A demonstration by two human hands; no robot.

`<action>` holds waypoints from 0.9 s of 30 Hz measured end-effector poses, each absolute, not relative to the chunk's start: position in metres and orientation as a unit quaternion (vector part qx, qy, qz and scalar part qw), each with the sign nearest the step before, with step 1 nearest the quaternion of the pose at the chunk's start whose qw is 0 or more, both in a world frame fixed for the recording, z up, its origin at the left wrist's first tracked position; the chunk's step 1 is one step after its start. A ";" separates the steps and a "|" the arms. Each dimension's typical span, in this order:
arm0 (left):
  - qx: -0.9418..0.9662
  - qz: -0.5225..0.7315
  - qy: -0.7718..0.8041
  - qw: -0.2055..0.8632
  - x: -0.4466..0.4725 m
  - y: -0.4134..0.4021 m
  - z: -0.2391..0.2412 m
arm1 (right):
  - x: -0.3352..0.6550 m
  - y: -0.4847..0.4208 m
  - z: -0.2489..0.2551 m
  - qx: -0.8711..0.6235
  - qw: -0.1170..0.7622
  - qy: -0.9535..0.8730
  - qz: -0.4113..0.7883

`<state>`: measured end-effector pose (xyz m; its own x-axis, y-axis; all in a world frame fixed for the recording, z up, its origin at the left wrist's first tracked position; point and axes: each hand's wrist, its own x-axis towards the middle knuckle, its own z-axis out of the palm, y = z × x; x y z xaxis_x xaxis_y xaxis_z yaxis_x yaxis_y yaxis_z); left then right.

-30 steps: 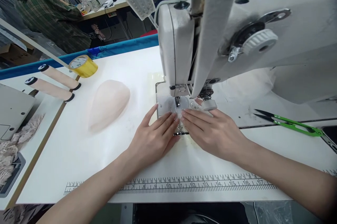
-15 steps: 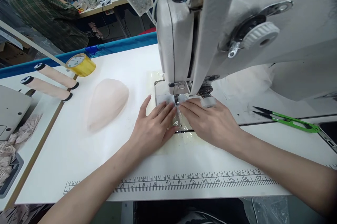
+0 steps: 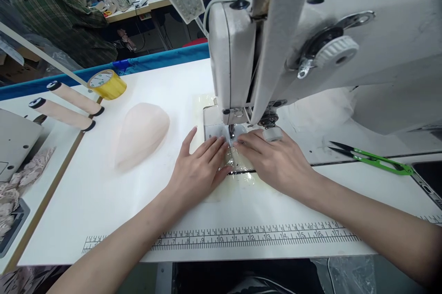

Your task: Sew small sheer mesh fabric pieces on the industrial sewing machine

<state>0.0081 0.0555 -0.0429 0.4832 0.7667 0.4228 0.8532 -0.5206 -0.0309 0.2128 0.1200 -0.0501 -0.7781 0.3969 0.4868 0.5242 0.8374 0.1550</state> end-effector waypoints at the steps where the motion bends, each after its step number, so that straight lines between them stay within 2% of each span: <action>1: -0.853 -0.182 -0.476 0.116 0.008 0.056 -0.043 | 0.212 0.121 -0.050 -0.248 0.218 -0.932 -0.147; 14: -0.844 -0.181 -0.494 0.105 0.002 0.071 -0.045 | 0.215 0.126 -0.046 -0.263 0.197 -0.927 -0.179; 23: -0.805 -0.136 -0.562 0.137 -0.001 0.066 -0.040 | 0.218 0.124 -0.040 -0.274 0.219 -0.922 -0.165; 25: -0.824 -0.141 -0.530 0.143 0.003 0.057 -0.035 | 0.217 0.121 -0.042 -0.254 0.232 -0.930 -0.131; 27: -0.886 -0.160 -0.417 0.125 0.007 0.047 -0.031 | 0.215 0.117 -0.045 -0.193 0.231 -0.951 -0.066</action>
